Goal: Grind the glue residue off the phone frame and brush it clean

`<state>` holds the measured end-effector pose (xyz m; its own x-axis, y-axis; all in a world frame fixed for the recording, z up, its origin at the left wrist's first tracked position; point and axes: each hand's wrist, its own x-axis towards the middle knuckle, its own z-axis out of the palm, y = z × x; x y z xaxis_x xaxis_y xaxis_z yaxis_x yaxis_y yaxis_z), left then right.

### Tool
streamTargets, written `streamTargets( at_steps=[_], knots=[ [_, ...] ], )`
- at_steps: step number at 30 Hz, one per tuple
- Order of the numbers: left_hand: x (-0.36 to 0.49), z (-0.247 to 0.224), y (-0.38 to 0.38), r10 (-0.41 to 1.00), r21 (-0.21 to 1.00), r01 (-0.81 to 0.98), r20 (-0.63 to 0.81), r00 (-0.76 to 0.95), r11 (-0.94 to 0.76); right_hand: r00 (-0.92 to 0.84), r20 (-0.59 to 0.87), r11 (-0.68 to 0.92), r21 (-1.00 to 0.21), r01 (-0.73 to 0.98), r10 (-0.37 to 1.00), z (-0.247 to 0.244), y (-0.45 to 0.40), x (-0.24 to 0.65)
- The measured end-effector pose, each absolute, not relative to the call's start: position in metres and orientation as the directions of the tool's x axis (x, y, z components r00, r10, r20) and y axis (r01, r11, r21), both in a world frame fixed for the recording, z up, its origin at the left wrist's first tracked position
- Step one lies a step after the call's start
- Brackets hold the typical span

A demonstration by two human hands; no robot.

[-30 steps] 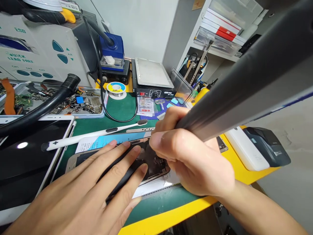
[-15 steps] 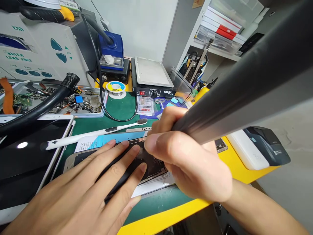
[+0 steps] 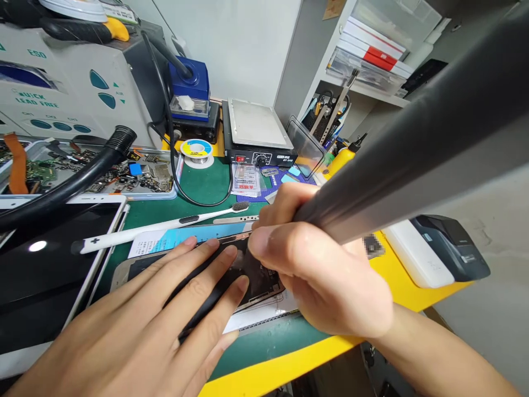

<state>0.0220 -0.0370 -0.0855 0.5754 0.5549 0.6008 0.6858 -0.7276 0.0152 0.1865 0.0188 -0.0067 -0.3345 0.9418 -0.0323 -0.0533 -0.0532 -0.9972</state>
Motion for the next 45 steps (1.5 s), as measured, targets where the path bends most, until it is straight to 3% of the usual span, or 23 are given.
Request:
streamTargets(
  at_steps=[11, 34, 45],
  knots=[
    [0.015, -0.096, -0.051, 0.598, 0.002, 0.742, 0.595, 0.538, -0.67, -0.332, -0.046, -0.065, -0.997, -0.048, 0.942, -0.008, 0.019, 0.189],
    [0.021, -0.08, -0.04, 0.556, 0.011, 0.681, 0.587, 0.588, -0.732, -0.32, -0.025, -0.043, -0.998, -0.049, 0.947, -0.009, 0.018, 0.19],
    [0.016, -0.1, -0.052, 0.578, -0.009, 0.747, 0.627, 0.522, -0.665, -0.33, -0.027, -0.042, -0.998, -0.039, 0.944, -0.006, 0.017, 0.189]
  ],
)
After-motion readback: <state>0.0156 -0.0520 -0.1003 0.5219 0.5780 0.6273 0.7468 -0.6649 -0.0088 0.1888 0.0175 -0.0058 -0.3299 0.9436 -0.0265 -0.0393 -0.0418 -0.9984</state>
